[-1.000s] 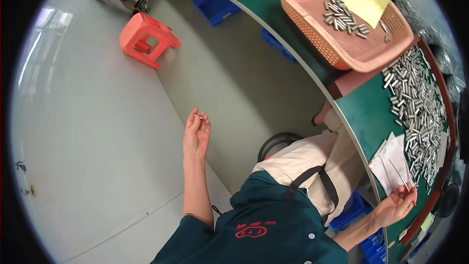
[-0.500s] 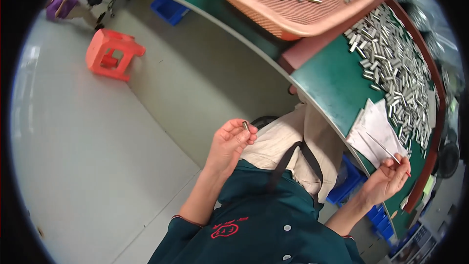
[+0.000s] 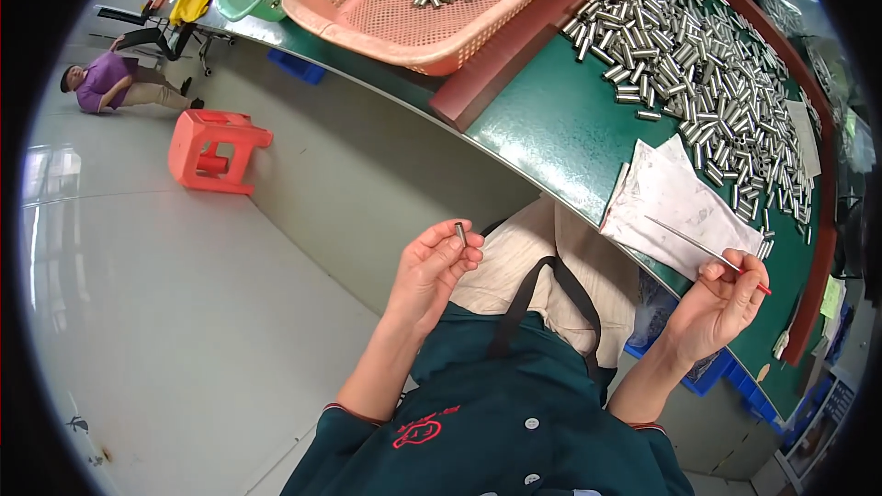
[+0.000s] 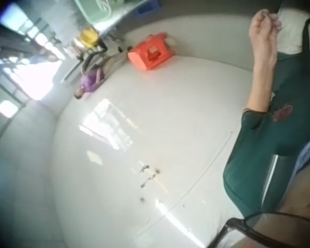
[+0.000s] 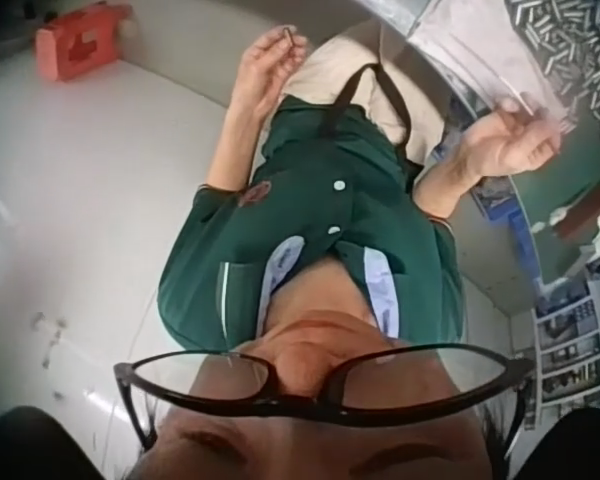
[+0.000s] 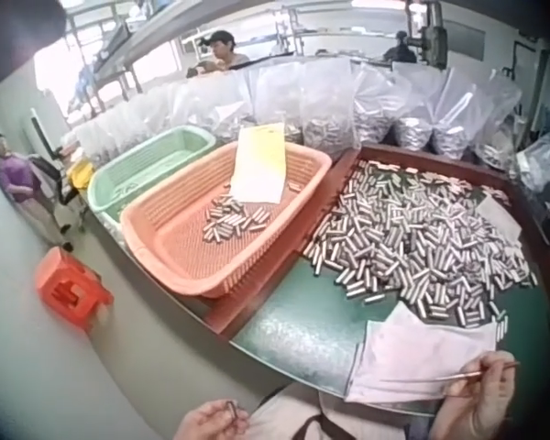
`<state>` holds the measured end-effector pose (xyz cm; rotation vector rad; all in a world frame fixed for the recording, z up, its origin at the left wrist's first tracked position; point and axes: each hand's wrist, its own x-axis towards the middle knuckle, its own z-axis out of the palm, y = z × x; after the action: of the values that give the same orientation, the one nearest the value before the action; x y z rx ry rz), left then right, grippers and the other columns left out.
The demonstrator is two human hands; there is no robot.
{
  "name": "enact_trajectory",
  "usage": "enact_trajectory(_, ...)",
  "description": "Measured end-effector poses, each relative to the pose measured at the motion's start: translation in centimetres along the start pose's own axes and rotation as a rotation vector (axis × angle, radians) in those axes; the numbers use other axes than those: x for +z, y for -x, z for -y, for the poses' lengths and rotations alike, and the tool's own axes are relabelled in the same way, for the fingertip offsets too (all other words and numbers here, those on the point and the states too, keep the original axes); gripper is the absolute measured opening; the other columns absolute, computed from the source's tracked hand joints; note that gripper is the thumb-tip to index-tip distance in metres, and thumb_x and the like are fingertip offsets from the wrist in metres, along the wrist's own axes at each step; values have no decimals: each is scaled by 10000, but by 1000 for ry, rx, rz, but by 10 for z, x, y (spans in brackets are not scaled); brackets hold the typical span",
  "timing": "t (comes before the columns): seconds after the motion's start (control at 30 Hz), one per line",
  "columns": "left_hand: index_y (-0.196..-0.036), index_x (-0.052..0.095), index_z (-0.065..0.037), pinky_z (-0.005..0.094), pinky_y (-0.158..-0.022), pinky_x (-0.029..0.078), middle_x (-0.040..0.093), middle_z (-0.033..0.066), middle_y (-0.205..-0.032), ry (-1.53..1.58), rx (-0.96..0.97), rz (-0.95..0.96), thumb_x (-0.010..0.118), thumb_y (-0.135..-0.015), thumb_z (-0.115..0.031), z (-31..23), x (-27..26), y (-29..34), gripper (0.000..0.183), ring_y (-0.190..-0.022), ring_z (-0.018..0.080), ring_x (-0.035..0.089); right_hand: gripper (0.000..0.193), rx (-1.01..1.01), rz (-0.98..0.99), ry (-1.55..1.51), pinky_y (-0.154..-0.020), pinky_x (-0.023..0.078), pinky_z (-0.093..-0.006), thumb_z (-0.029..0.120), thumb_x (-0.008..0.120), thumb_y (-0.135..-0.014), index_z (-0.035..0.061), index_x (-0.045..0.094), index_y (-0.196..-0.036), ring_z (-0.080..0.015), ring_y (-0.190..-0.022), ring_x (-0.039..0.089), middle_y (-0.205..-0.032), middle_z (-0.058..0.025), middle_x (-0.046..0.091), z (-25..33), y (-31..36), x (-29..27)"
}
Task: Inspecting small cylindrical metal parts using a thin probe tool at a factory workbench.
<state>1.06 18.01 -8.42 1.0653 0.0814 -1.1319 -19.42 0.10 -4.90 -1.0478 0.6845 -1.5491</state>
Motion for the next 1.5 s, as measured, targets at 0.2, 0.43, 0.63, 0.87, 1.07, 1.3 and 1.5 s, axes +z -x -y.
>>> enact_trajectory(0.2,-1029,503,15,216,-693,478,578,94,-876,29,-25,15,511,-838,-72,-1,5,4,209,-746,128,567,203,-2,18,-30,-505,430,-221,171,438,-898,3,543,-939,-142,-547,515,-819,-136,592,0,0,-1)
enact_trajectory(0.43,-1119,441,27,219,-704,494,571,118,-893,135,-83,70,487,-848,-55,-1,11,4,287,-760,144,581,199,-14,52,-43,-518,442,-228,154,423,-902,-8,527,-952,-154,-555,531,-821,-149,587,0,0,-3)
enact_trajectory(0.63,-1195,386,-14,237,-722,481,567,126,-921,169,-97,134,483,-862,-99,2,11,3,358,-784,147,574,203,-13,52,-39,-524,440,-234,154,420,-902,-14,518,-957,-159,-554,532,-821,-159,580,-1,0,-4)
enact_trajectory(0.87,-1204,382,-22,238,-717,487,560,128,-925,206,-113,138,481,-861,-86,0,18,3,363,-785,154,577,186,0,50,-59,-524,439,-235,142,436,-893,-15,513,-956,-164,-566,532,-820,-159,577,0,1,-3)
enact_trajectory(1.07,-1122,434,-20,244,-731,500,559,128,-944,317,-152,202,470,-866,-82,0,17,0,265,-808,167,578,170,3,22,-62,-490,449,-231,129,446,-885,-17,509,-946,-167,-580,534,-810,-160,566,1,2,-4)
enact_trajectory(1.3,-894,523,-4,263,-728,490,557,103,-915,476,-206,35,483,-867,-117,-9,29,-4,122,-796,175,559,163,-4,37,-61,-484,456,-230,120,452,-880,-21,505,-942,-170,-588,535,-804,-163,563,3,2,-3)
enact_trajectory(1.5,-882,505,4,235,-674,434,513,62,-839,559,-231,108,493,-867,-149,-5,22,-6,154,-759,141,493,160,-4,62,-70,-476,457,-231,119,451,-880,-21,504,-938,-170,-596,534,-806,-164,562,1,2,-1)
